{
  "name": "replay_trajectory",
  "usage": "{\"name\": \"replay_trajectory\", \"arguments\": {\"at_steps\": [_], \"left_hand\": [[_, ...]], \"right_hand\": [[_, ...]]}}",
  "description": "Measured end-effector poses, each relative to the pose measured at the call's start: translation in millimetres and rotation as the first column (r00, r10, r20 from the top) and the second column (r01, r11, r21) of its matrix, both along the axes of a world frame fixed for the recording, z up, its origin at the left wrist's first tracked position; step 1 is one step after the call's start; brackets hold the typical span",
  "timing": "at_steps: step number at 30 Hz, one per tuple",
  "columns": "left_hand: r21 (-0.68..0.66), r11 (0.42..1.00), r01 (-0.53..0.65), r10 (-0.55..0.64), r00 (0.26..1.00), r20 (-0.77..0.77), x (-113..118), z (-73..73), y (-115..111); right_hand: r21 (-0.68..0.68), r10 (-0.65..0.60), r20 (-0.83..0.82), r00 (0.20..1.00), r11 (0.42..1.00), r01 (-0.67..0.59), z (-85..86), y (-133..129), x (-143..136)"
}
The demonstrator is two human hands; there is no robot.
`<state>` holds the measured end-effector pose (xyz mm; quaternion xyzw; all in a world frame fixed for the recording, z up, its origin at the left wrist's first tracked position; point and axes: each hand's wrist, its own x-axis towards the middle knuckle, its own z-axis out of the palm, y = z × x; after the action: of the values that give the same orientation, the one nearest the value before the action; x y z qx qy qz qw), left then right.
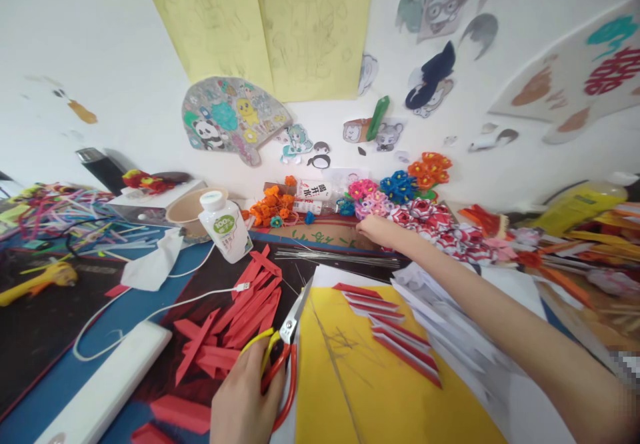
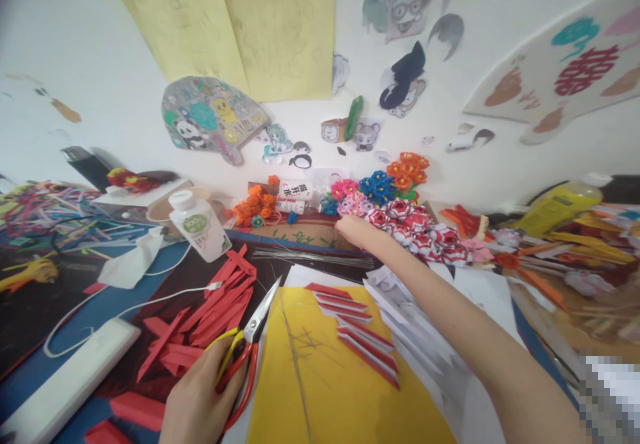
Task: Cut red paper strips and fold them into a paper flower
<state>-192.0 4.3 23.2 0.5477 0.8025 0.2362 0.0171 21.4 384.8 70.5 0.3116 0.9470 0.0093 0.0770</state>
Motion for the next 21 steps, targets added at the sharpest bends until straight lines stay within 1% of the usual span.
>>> {"name": "replay_trajectory", "arguments": {"at_steps": [3,6,8,9,10,12,13,15,17,18,19,21], "left_hand": [[0.007,1.000,0.008,-0.008,1.000,0.002,0.6,-0.8,-0.4],[0.003,1.000,0.006,-0.006,1.000,-0.012,-0.4,-2.0,-0.4],[-0.005,1.000,0.014,-0.014,0.999,-0.033,-3.2,-3.3,-0.3],[-0.010,1.000,0.029,-0.030,0.999,-0.045,-5.2,-3.9,-0.2],[-0.016,0.999,0.046,-0.047,0.997,-0.059,-7.3,-4.4,-0.1],[-0.025,0.997,0.075,-0.077,0.994,-0.084,-10.7,-4.4,0.1],[-0.029,0.996,0.082,-0.084,0.992,-0.091,-11.7,-3.9,0.1],[-0.043,0.996,0.075,-0.079,0.992,-0.098,-12.0,-1.6,0.3],[-0.056,0.996,0.066,-0.072,0.993,-0.099,-10.8,1.1,0.4],[-0.058,0.996,0.064,-0.070,0.993,-0.100,-10.0,2.2,0.5],[-0.056,0.996,0.065,-0.071,0.992,-0.103,-9.4,3.0,0.7],[-0.045,0.996,0.071,-0.075,0.991,-0.111,-8.8,3.7,1.0]], "right_hand": [[-0.025,0.006,-0.044,0.999,1.000,-0.008,9.2,-8.6,1.4],[-0.026,0.001,-0.094,0.996,1.000,-0.004,31.5,-23.5,12.4],[0.022,-0.061,-0.132,0.989,0.998,0.065,50.9,-34.4,25.3],[0.062,-0.131,-0.182,0.974,0.988,0.145,60.2,-39.1,33.0],[0.080,-0.164,-0.217,0.962,0.979,0.185,68.4,-42.9,41.2],[0.092,-0.195,-0.249,0.949,0.971,0.223,78.4,-47.0,57.9],[0.066,-0.212,-0.233,0.949,0.970,0.233,79.5,-47.4,66.0],[-0.013,-0.224,-0.176,0.959,0.974,0.225,73.5,-46.3,80.3],[-0.117,-0.221,-0.089,0.971,0.971,0.210,60.3,-45.6,90.9],[-0.132,-0.228,-0.052,0.972,0.967,0.220,52.7,-46.3,94.7],[-0.105,-0.238,-0.036,0.970,0.967,0.234,45.5,-47.9,97.5],[0.019,-0.233,-0.046,0.971,0.972,0.234,33.8,-53.0,100.5]]}}
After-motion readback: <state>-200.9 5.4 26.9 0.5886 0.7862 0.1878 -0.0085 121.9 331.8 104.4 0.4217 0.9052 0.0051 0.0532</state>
